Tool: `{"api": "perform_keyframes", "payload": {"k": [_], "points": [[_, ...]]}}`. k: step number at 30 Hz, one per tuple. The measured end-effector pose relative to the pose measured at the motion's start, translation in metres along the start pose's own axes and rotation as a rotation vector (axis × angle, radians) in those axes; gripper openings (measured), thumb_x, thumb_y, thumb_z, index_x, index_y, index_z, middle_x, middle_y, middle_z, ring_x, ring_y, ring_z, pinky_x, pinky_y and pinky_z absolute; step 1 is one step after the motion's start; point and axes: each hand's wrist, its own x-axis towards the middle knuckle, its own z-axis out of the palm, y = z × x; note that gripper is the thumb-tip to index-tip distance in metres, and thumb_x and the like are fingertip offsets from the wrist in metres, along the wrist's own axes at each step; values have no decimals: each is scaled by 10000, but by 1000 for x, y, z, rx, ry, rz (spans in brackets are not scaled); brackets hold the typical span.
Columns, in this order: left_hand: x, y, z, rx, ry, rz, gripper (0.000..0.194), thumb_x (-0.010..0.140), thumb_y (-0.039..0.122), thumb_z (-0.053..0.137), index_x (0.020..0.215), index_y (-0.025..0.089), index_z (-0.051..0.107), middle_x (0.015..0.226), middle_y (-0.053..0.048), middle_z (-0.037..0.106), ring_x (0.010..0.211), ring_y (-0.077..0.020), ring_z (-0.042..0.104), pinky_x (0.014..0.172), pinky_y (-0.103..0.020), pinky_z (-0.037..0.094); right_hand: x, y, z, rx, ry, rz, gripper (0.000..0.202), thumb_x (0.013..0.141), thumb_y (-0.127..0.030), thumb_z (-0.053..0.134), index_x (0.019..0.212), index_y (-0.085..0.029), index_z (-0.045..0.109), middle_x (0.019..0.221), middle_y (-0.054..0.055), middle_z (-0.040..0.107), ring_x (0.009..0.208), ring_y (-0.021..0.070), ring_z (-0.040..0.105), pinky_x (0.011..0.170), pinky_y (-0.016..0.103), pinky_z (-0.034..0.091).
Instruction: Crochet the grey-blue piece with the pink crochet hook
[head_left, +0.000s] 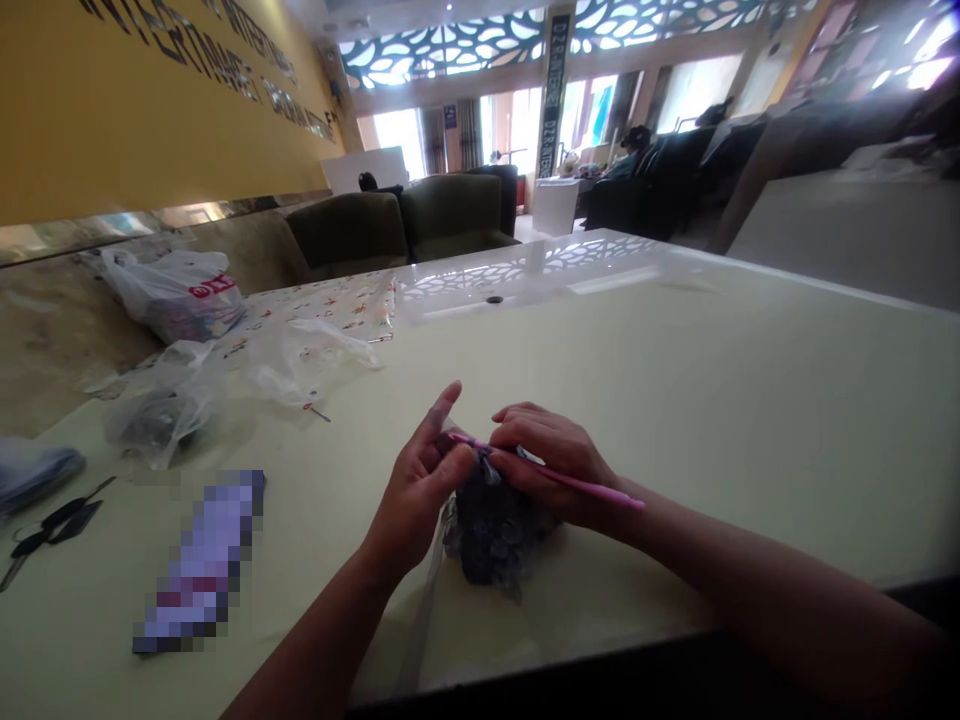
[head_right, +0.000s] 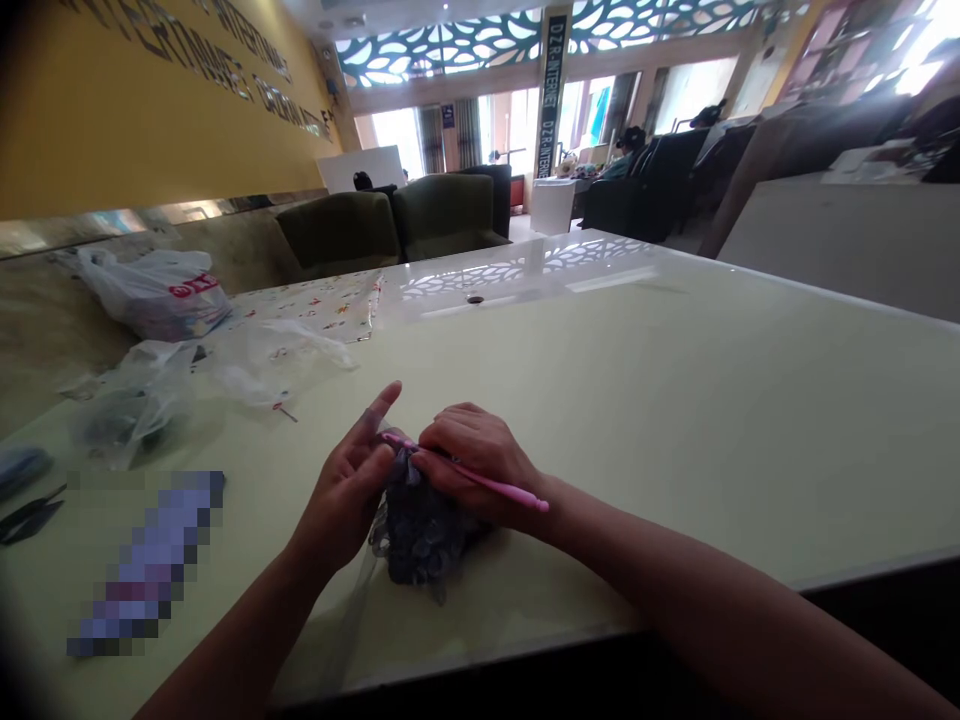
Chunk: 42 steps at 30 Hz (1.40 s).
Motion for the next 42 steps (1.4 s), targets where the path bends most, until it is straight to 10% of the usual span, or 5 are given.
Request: {"api": "perform_keyframes", "payload": {"k": [9, 15, 33, 42], "points": [[-1, 3, 10, 285, 190, 53, 825, 783, 206, 760, 1511, 343, 398, 839, 41, 557, 779, -100, 526, 841, -246, 431, 3, 8, 3, -478, -15, -320, 194, 968, -216, 532, 785, -182, 588, 665, -5, 557, 629, 134, 500, 851, 330, 497], [-2, -3, 16, -102, 213, -81, 738, 764, 239, 790, 1444, 301, 510, 790, 52, 548, 738, -80, 541, 791, -231, 436, -7, -4, 13, -674, 53, -220, 227, 950, -139, 479, 739, -193, 543, 673, 3, 483, 650, 151, 420, 891, 357, 450], [2, 14, 0, -322, -36, -163, 937, 732, 106, 759, 1532, 353, 337, 818, 11, 673, 678, -99, 610, 695, -231, 472, -3, 8, -1, -99, 46, -248, 77, 940, -180, 585, 869, -193, 557, 724, -10, 541, 680, 127, 512, 795, 341, 513], [0, 6, 6, 11, 82, -61, 902, 745, 125, 774, 1511, 389, 378, 832, 44, 595, 774, -79, 549, 795, -223, 432, 1, 6, 5, -404, -40, -252, 280, 973, -189, 505, 694, -179, 511, 638, -13, 458, 616, 127, 411, 701, 297, 437]]}}
